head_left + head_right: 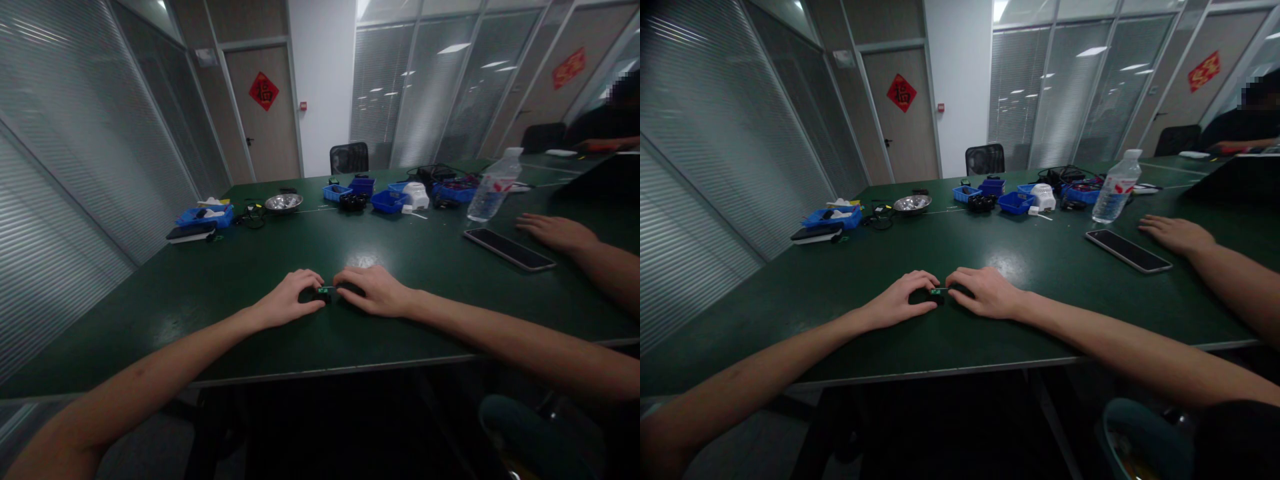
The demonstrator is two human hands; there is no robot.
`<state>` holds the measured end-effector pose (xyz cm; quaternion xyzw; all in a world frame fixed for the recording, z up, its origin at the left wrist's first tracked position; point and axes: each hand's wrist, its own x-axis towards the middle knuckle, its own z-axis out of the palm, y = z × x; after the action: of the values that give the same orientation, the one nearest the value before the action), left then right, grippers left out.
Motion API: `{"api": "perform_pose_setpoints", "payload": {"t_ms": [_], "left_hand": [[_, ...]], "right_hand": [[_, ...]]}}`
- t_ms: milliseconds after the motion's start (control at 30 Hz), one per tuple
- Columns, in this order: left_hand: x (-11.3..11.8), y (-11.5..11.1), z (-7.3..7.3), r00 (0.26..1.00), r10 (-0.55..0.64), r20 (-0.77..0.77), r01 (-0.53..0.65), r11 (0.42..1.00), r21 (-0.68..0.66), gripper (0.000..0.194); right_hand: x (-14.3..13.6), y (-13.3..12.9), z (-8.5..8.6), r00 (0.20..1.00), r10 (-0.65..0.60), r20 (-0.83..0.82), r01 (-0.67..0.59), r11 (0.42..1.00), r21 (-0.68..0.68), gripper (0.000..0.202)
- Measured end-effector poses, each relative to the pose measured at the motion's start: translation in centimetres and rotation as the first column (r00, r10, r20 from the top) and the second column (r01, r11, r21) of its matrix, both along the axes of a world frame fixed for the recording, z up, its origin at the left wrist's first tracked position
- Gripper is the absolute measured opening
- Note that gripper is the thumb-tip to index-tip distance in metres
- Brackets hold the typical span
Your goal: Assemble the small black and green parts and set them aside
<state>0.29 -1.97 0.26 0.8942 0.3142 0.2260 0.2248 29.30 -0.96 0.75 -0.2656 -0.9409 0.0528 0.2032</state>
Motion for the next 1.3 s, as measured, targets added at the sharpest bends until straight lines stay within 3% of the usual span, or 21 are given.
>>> {"api": "perform_pose_setpoints", "payload": {"t_ms": [733,1300], "left_hand": [[-0.05,-0.08,0.16,1.000,-0.001,-0.029,0.001,1.000,0.001,0.021],[-0.03,-0.14,-0.07,0.997,0.039,-0.070,-0.037,0.999,0.024,0.041]], "right_hand": [[0.01,0.23,-0.15,0.999,-0.035,-0.004,0.035,0.999,0.020,0.028],[0.02,0.36,-0.34,0.992,-0.125,-0.028,0.126,0.991,0.041,0.030]]}}
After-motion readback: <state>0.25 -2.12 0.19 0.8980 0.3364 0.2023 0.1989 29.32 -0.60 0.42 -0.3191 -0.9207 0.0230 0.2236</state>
